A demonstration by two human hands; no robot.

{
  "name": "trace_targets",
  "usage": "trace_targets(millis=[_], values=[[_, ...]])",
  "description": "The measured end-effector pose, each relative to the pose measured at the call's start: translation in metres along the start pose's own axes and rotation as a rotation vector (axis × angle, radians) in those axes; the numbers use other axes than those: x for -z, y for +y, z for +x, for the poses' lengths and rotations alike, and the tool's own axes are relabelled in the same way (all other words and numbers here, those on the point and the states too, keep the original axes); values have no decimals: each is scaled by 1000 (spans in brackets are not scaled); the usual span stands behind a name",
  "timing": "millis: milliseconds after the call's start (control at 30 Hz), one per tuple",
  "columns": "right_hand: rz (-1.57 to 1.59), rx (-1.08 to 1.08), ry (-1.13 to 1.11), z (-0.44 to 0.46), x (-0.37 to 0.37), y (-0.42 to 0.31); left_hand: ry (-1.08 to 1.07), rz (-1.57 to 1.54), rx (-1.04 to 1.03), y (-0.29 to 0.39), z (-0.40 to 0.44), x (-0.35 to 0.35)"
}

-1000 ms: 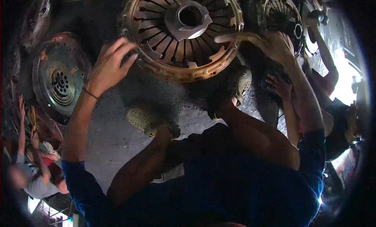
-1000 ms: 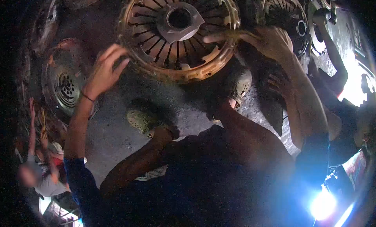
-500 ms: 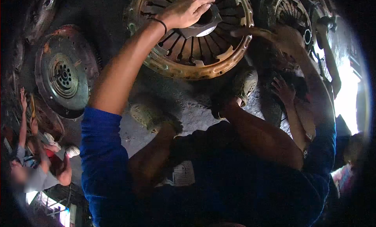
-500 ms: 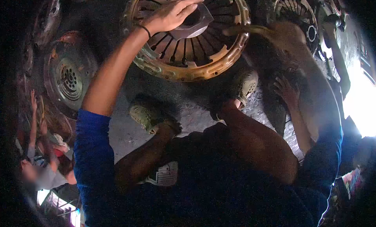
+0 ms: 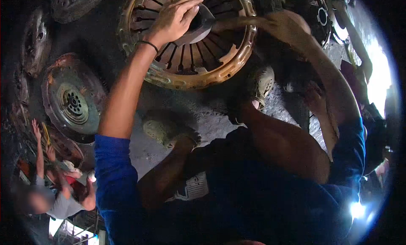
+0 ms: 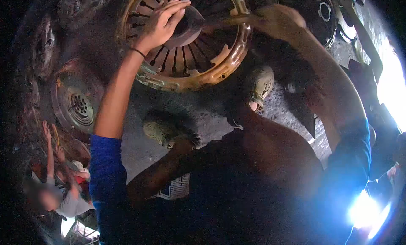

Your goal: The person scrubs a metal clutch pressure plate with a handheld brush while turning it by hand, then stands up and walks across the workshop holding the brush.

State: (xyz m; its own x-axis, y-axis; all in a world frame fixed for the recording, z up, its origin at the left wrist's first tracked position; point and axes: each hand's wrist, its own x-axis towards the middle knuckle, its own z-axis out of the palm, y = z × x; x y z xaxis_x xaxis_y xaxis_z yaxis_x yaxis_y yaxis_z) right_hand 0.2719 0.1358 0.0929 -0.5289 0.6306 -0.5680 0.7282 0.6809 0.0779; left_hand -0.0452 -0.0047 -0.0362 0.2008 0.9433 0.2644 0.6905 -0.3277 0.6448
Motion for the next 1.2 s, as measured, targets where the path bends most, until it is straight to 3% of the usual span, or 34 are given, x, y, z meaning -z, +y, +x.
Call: trace_targets(millis=[33, 100, 200, 233, 333, 433, 533, 667, 967, 1067, 1200], values=[[25, -125, -9, -8, -1, 31, -1, 17, 34, 7, -2, 1], [192, -238, 199, -44, 8, 56, 1, 60, 65, 10, -1, 0], [759, -352, 271, -64, -27, 69, -12, 86, 181, 30, 4, 3], [969, -381, 352, -68, -43, 66, -36, 323, 141, 30, 5, 3], [983, -152, 672, -68, -71, 4, 79, 218, 286, 43, 9, -8], [1086, -260, 235, -74, -77, -18, 95, 327, 362, 54, 8, -10], [1187, -136, 220, -78, -77, -22, 64, 376, 361, 62, 14, -9], [1251, -76, 12, -69, -68, -7, -28, 375, 356, 61, 16, -4], [1319, -151, 3, -68, -65, 18, -238, 357, 162, 49, 35, 16], [1305, -295, -171, -67, -54, 29, -381, 347, 25, 43, 48, 26], [1317, -335, -232, -70, -56, 34, -468, 321, -44, 39, 59, 31]])
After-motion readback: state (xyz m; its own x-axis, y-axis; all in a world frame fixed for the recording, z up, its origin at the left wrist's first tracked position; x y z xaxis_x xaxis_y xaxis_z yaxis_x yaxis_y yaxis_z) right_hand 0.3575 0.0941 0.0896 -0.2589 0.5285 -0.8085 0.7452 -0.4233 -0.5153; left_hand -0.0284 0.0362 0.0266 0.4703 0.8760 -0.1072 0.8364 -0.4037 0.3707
